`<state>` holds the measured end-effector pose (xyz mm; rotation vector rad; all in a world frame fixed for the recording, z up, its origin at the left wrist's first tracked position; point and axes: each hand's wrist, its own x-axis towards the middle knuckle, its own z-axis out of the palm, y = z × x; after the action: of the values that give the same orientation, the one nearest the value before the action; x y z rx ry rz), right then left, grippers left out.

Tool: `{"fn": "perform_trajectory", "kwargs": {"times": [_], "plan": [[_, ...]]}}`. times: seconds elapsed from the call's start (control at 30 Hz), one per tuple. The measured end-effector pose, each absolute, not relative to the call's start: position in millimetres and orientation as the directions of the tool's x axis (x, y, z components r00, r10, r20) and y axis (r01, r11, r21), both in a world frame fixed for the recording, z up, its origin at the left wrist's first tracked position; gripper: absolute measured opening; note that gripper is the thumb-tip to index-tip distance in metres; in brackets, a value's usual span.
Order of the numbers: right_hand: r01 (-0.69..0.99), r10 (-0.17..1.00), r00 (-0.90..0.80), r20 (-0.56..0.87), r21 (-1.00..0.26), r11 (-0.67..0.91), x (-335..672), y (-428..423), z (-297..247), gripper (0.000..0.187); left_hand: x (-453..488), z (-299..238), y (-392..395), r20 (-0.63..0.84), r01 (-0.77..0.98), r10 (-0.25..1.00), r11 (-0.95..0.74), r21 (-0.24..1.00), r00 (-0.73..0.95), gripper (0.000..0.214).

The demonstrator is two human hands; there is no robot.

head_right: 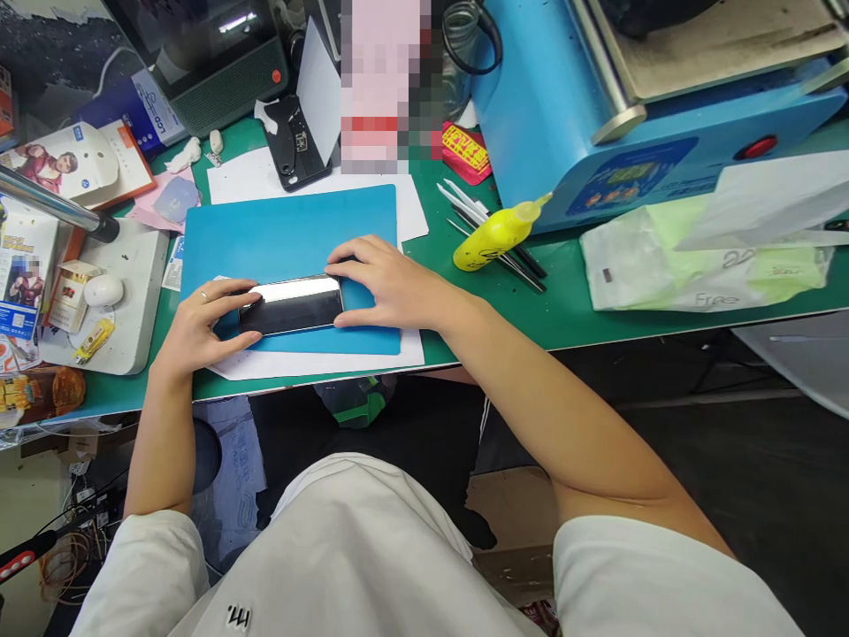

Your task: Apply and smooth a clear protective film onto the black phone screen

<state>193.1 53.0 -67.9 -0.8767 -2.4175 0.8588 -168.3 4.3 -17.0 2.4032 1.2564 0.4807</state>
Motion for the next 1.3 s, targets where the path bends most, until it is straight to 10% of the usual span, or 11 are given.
{"fn": "perform_trajectory", "kwargs": {"times": [1.3], "plan": [[0.414, 0.657, -0.719, 0.227, -0.619, 0.667, 192.1, 52.2, -71.3, 0.072, -164.6, -13.1, 4.7, 0.094, 0.693, 0.839, -0.501, 0.518, 0.535, 0.052]]}}
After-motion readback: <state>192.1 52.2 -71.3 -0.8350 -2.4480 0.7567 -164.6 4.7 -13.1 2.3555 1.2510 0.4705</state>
